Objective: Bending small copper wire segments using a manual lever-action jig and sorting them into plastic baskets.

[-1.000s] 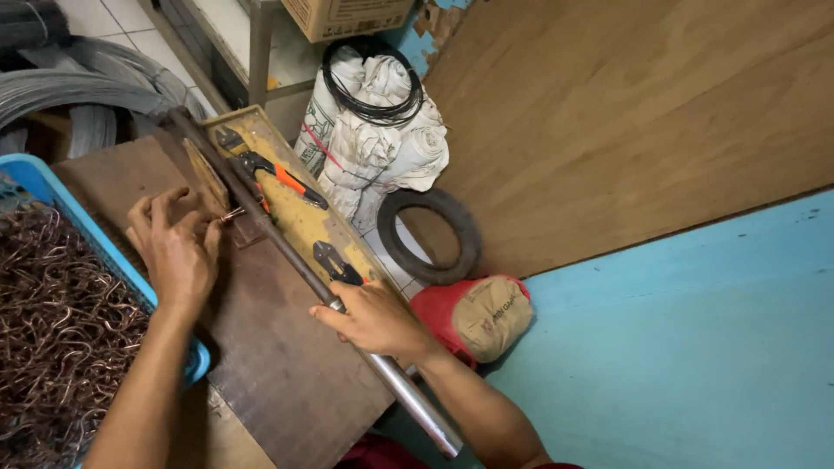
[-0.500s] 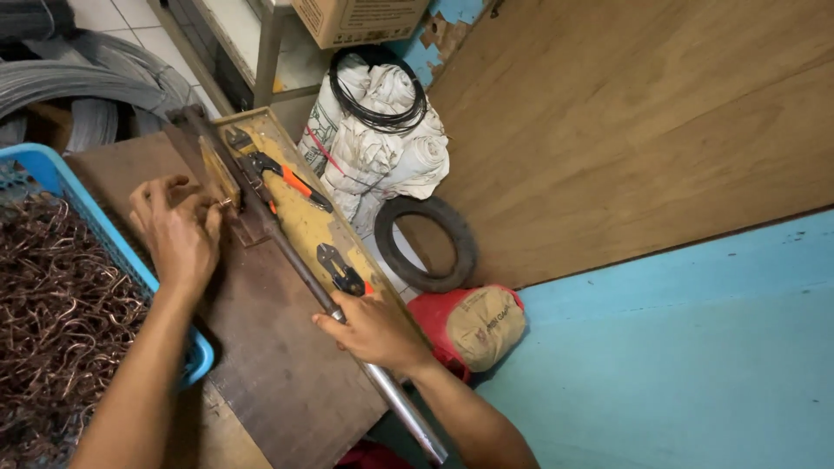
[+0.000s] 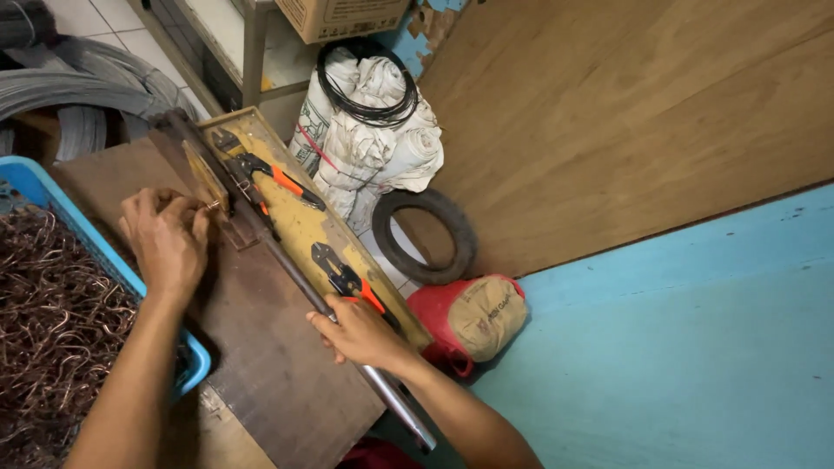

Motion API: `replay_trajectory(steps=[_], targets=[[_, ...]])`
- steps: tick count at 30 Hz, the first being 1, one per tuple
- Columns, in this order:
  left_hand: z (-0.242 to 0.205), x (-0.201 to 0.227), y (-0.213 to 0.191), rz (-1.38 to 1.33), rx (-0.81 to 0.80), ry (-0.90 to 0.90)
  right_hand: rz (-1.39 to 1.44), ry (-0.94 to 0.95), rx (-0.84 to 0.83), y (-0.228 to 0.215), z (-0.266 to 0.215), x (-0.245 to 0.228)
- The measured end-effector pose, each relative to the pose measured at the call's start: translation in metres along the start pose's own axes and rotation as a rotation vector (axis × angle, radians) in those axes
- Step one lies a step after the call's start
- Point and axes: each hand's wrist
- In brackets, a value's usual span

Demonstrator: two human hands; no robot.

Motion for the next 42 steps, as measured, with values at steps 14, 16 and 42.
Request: replay_trajectory(steps=[14, 16, 42], targets=[[0.007, -0.007, 0.008, -0.013, -0.031, 0.018, -0.050, -0.043, 0.037, -0.002, 0.001, 0.009], [0.008, -0.011, 0.011, -0.006, -0.037, 0.016, -0.070, -0.041, 0.038, -0.002, 0.002, 0.009], [0.017, -0.009, -0.018, -0.135, -0.041, 0.121, -0.550, -0.099, 0.381, 0.029, 0.044, 0.053]])
Point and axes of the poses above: each hand's wrist, its own z-axis towards the middle knuckle, its own y-axis out of the palm, x = y × z, and after that the axes turned 14 degrees about -x, right-handed
